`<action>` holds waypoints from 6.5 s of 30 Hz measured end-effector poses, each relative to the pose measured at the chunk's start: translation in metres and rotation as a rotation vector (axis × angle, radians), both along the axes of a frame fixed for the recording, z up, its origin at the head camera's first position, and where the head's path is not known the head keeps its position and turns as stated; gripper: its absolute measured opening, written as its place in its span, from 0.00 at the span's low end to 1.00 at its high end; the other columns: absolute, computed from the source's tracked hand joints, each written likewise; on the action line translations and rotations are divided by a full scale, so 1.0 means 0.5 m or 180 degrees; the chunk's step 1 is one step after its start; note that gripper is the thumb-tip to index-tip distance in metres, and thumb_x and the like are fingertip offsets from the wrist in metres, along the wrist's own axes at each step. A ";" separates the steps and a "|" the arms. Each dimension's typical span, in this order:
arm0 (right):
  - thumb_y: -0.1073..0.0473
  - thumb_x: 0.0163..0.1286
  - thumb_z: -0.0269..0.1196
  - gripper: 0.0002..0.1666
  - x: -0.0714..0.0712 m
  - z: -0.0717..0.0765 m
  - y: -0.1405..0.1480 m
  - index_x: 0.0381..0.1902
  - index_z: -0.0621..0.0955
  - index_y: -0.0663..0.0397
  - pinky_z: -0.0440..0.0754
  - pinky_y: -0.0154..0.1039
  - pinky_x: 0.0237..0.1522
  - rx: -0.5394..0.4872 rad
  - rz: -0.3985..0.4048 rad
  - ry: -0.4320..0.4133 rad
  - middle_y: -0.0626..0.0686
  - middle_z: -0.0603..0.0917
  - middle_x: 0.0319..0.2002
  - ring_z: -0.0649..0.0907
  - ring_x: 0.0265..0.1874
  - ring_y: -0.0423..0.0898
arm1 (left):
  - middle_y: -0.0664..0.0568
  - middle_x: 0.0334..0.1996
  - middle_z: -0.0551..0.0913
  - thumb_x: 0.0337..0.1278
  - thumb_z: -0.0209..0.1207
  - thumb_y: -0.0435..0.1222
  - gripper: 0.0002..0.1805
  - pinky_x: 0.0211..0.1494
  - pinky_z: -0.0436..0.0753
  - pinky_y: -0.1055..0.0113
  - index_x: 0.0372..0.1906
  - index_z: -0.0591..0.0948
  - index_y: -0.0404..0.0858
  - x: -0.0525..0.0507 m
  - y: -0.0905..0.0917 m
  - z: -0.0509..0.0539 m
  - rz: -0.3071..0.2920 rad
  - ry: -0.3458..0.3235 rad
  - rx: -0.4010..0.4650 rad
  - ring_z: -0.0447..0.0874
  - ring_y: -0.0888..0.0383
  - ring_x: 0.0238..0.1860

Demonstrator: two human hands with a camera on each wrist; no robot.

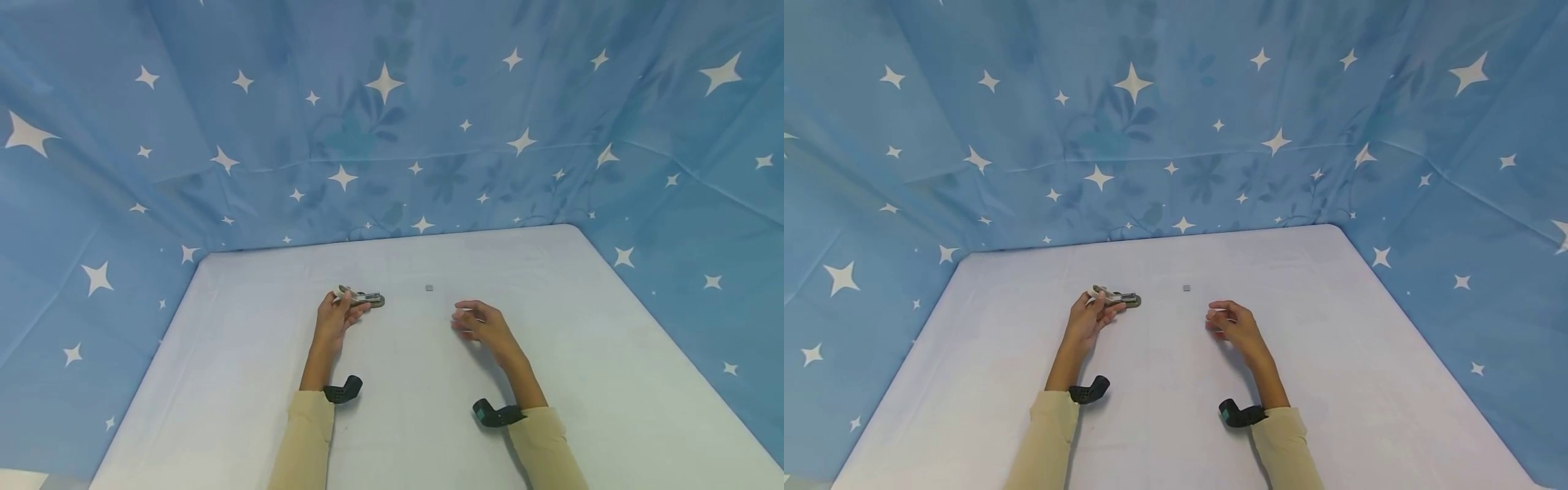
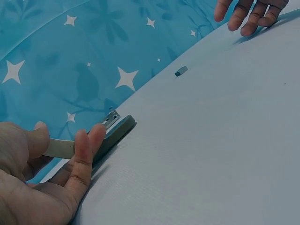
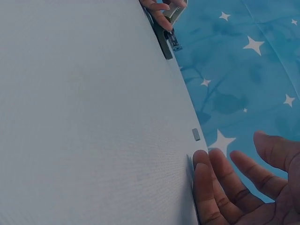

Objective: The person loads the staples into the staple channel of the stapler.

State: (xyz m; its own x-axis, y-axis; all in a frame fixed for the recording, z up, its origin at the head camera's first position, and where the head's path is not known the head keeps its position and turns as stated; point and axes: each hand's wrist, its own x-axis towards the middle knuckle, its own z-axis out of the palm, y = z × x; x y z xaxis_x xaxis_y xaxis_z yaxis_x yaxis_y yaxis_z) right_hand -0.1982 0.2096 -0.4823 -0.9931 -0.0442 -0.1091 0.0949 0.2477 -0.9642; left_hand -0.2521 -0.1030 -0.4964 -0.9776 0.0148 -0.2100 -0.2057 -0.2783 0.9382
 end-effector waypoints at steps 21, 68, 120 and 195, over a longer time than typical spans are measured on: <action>0.54 0.76 0.56 0.26 0.001 0.003 -0.001 0.62 0.72 0.68 0.85 0.46 0.54 0.0031 0.0148 0.0028 0.70 0.79 0.56 0.83 0.55 0.61 | 0.35 0.50 0.81 0.72 0.53 0.37 0.22 0.36 0.84 0.78 0.63 0.68 0.30 0.027 0.045 -0.003 -0.0293 0.0203 -0.0197 0.90 0.58 0.38; 0.51 0.75 0.56 0.25 -0.030 -0.014 -0.033 0.58 0.76 0.66 0.86 0.39 0.51 0.0323 0.0080 0.0027 0.66 0.83 0.51 0.85 0.50 0.54 | 0.38 0.44 0.83 0.68 0.58 0.34 0.17 0.40 0.87 0.74 0.57 0.72 0.33 0.023 0.030 -0.017 -0.0372 0.0224 -0.0329 0.90 0.58 0.37; 0.61 0.69 0.64 0.24 -0.174 -0.029 -0.036 0.61 0.74 0.58 0.88 0.38 0.25 0.0448 0.0291 -0.0118 0.52 0.78 0.31 0.82 0.17 0.39 | 0.36 0.46 0.82 0.68 0.58 0.36 0.18 0.41 0.87 0.75 0.57 0.72 0.32 0.027 0.036 -0.020 -0.0333 0.0505 -0.0446 0.89 0.58 0.36; 0.56 0.68 0.65 0.18 -0.216 -0.033 -0.056 0.49 0.76 0.63 0.82 0.32 0.18 0.0985 0.0131 -0.0301 0.49 0.74 0.23 0.78 0.12 0.37 | 0.33 0.46 0.82 0.67 0.59 0.37 0.18 0.41 0.86 0.76 0.56 0.73 0.32 0.028 0.041 -0.027 -0.0265 0.0509 -0.0487 0.89 0.55 0.38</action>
State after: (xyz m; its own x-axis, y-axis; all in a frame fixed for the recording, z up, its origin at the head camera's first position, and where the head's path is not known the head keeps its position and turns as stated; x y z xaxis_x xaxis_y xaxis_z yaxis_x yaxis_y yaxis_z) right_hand -0.3060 0.1816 -0.4990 -0.9760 -0.0346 -0.2152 0.1641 0.5332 -0.8300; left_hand -0.2381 -0.0824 -0.5098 -0.9953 0.0767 -0.0586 -0.0675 -0.1188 0.9906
